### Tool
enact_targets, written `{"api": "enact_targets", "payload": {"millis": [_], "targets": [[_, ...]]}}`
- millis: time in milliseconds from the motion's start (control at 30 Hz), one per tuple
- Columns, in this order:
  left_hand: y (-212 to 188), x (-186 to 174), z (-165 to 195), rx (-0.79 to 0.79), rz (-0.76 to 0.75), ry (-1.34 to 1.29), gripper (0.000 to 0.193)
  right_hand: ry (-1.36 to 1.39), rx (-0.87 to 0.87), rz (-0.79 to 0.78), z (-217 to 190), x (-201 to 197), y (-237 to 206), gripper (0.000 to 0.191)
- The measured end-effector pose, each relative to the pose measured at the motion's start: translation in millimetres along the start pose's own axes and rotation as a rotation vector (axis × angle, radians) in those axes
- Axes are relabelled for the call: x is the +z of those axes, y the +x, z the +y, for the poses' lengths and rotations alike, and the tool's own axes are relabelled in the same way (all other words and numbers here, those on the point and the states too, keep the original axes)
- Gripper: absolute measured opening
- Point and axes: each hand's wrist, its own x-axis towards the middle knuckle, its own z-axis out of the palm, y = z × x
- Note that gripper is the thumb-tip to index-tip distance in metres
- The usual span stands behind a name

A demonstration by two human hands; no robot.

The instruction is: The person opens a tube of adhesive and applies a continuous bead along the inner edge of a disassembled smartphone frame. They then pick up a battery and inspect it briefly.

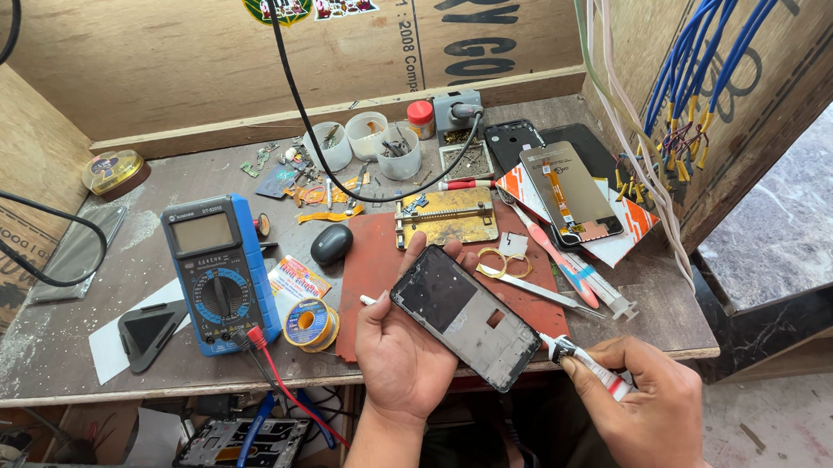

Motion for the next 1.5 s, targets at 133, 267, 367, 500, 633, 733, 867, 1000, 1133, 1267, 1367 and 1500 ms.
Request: {"api": "enact_targets", "payload": {"millis": [133, 267, 367, 500, 633, 733, 867, 1000, 1133, 1267, 1367, 1500], "targets": [[0, -1, 1, -0.001, -0.002, 0.007, 0.069, -0.015, 0.024, -0.001, 0, 0, -1, 0.014], [0, -2, 0, 0.0, 0.005, 0.008, 0.07, -0.025, 0.016, 0.011, 0, -1, -2, 0.015], [-1, -2, 1, -0.003, 0.013, 0.001, 0.07, -0.024, 0.01, 0.013, 1, -2, -2, 0.015], [-1, 0, -1, -0.002, 0.006, 0.005, 0.07, -0.044, 0.025, 0.003, 1, -5, -2, 0.015], [-1, 1, -2, -0.005, -0.009, -0.008, 0.07, -0.062, 0.041, 0.016, -1, -6, -3, 0.016], [-1, 1, -2, -0.003, 0.0, 0.003, 0.07, -0.061, 0.06, 0.02, -1, -7, -4, 0.016], [-1, 1, -1, 0.003, -0.011, 0.006, 0.07, -0.053, 0.061, 0.02, -1, -6, -4, 0.015], [-2, 1, 0, -0.005, -0.004, 0.004, 0.07, -0.051, 0.062, 0.024, -1, -5, -6, 0.015], [-2, 1, 0, -0.006, 0.015, -0.002, 0.07, -0.069, 0.059, 0.023, -2, -6, -6, 0.015], [-2, 0, 0, -0.005, 0.004, -0.006, 0.069, -0.061, 0.113, 0.017, -5, -6, -6, 0.016], [-1, 0, -1, 0.001, 0.008, -0.001, 0.069, -0.05, 0.122, 0.017, -4, -7, -7, 0.016], [-2, 0, -1, 0.0, 0.012, -0.007, 0.069, 0.015, 0.055, 0.02, 12, -8, -17, 0.013]]}}
